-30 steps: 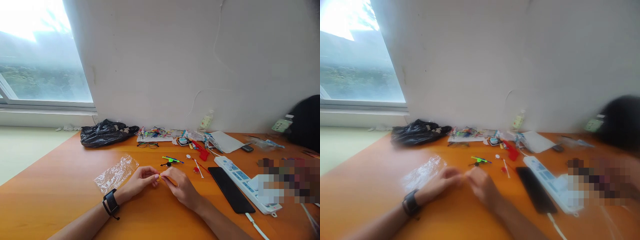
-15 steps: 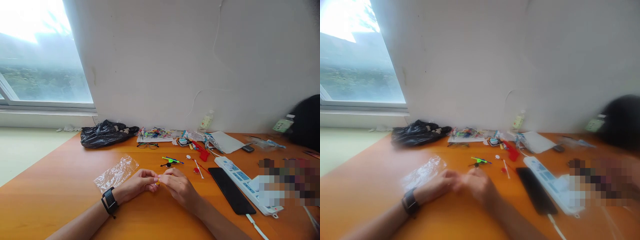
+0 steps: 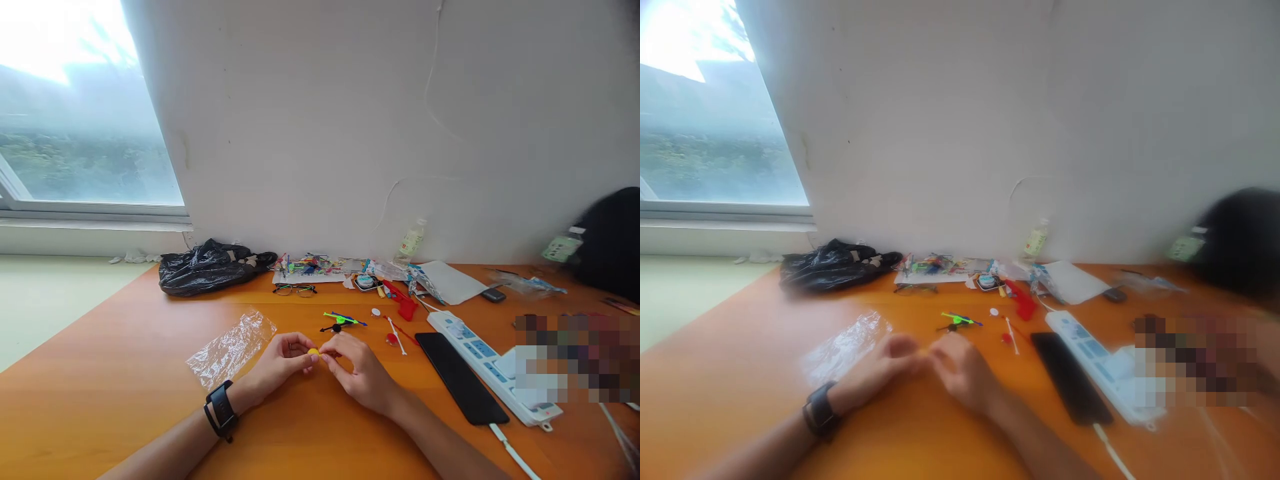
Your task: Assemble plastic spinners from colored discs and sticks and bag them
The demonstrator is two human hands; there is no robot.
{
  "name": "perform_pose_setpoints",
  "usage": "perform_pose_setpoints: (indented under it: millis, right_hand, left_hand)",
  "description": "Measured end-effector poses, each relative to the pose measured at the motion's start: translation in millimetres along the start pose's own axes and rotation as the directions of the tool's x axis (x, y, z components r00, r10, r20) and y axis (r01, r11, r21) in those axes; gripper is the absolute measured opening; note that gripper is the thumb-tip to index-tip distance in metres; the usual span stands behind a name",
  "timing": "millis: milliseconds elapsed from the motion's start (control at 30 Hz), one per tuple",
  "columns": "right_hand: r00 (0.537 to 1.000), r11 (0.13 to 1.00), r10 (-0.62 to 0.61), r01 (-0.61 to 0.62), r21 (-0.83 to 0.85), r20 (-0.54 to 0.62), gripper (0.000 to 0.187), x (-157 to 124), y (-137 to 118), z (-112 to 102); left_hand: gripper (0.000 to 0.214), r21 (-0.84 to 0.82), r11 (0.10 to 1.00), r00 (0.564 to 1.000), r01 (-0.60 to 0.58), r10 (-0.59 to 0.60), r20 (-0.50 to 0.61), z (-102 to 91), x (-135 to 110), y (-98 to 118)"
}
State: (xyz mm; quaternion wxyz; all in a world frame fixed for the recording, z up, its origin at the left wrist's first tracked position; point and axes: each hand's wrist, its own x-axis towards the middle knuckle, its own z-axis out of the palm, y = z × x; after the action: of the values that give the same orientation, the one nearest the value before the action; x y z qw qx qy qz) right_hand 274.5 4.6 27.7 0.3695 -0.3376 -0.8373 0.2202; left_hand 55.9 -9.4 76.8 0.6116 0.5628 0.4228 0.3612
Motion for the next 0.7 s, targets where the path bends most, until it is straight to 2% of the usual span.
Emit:
perform_pose_setpoints:
  millis: [100,267,533,700]
  right_hand:
    - [0.998,0.998,0.055,-0.055,0.007,0.026,0.012,-0.5,6.4,3.1]
    - [0.998,1.0,0.021,-0.021,-0.008,0.053,0.012,-1.2,10.5,5.1]
    - [0.999,0.999,-0.018,0.02,-0.036,0.041,0.01,-1.7,8.2,3.3]
    - [0.997,0.998,-0.02,0.024,-0.061,0.074,0.013,-0.9,6.7,1.7]
  left_hand:
    - [0.037,0.084,0.994,0.995,-0.069,0.074,-0.06,0.2,-1.3,-2.3]
    - [0.032,0.222,0.952,0.973,-0.208,0.225,-0.052,-2.3,-1.0,-12.3]
    - [0.031,0.262,0.915,0.942,-0.307,0.331,-0.053,-5.2,2.5,-26.9]
    - [0.026,0.399,0.843,0.916,-0.361,0.401,-0.019,-6.3,2.1,-30.7]
